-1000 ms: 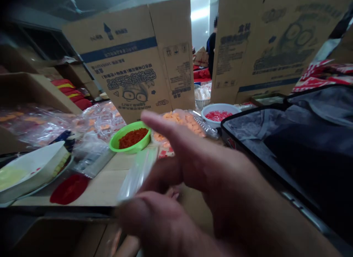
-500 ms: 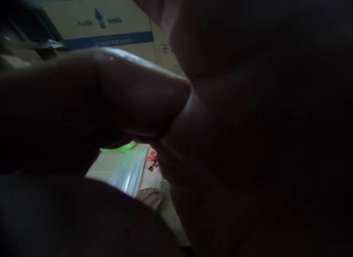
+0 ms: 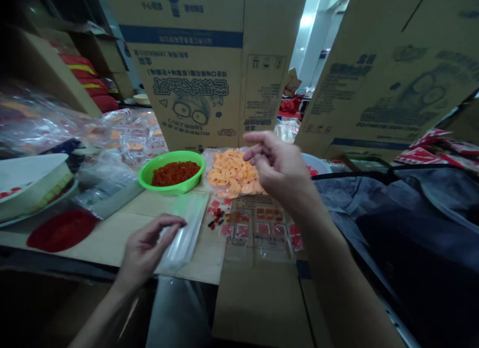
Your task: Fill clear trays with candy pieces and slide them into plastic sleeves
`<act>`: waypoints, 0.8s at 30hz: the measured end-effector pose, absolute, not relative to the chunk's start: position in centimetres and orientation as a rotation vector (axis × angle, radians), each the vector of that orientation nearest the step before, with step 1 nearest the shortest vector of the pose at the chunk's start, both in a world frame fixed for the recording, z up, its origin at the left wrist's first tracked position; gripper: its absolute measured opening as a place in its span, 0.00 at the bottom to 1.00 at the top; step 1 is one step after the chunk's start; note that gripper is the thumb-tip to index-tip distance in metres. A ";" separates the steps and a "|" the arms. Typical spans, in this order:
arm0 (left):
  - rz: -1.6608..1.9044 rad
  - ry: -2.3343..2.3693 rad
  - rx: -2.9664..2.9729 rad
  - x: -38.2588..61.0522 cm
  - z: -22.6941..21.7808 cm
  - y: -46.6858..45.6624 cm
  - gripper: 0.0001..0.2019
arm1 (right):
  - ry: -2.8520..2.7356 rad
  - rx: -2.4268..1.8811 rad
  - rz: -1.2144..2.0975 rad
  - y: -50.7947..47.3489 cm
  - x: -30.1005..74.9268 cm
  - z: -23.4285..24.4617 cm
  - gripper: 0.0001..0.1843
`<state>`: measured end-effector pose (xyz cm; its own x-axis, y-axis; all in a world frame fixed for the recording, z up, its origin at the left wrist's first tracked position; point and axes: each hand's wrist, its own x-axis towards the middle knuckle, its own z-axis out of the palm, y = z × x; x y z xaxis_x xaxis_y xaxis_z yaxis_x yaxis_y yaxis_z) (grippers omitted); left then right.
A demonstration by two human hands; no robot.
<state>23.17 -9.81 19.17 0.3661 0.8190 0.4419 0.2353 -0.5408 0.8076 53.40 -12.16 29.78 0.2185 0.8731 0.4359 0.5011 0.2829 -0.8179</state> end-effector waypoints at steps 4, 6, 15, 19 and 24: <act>1.440 1.020 1.870 22.3 21.5 -5.6 0.09 | -1.700 -2.039 0.409 -2.9 53.2 24.4 0.15; 1.290 1.014 2.022 23.6 20.5 -2.4 0.08 | -1.687 -2.164 0.472 0.7 52.5 20.8 0.12; 0.548 1.139 2.557 35.4 13.7 11.6 0.15 | -1.273 -2.265 0.609 5.4 49.5 12.6 0.34; 0.491 1.163 2.524 37.2 12.2 13.3 0.13 | -1.098 -2.043 0.749 4.3 52.7 13.4 0.22; 0.646 1.322 2.433 36.6 13.1 13.0 0.15 | -0.944 -1.763 0.947 -1.8 55.6 15.1 0.18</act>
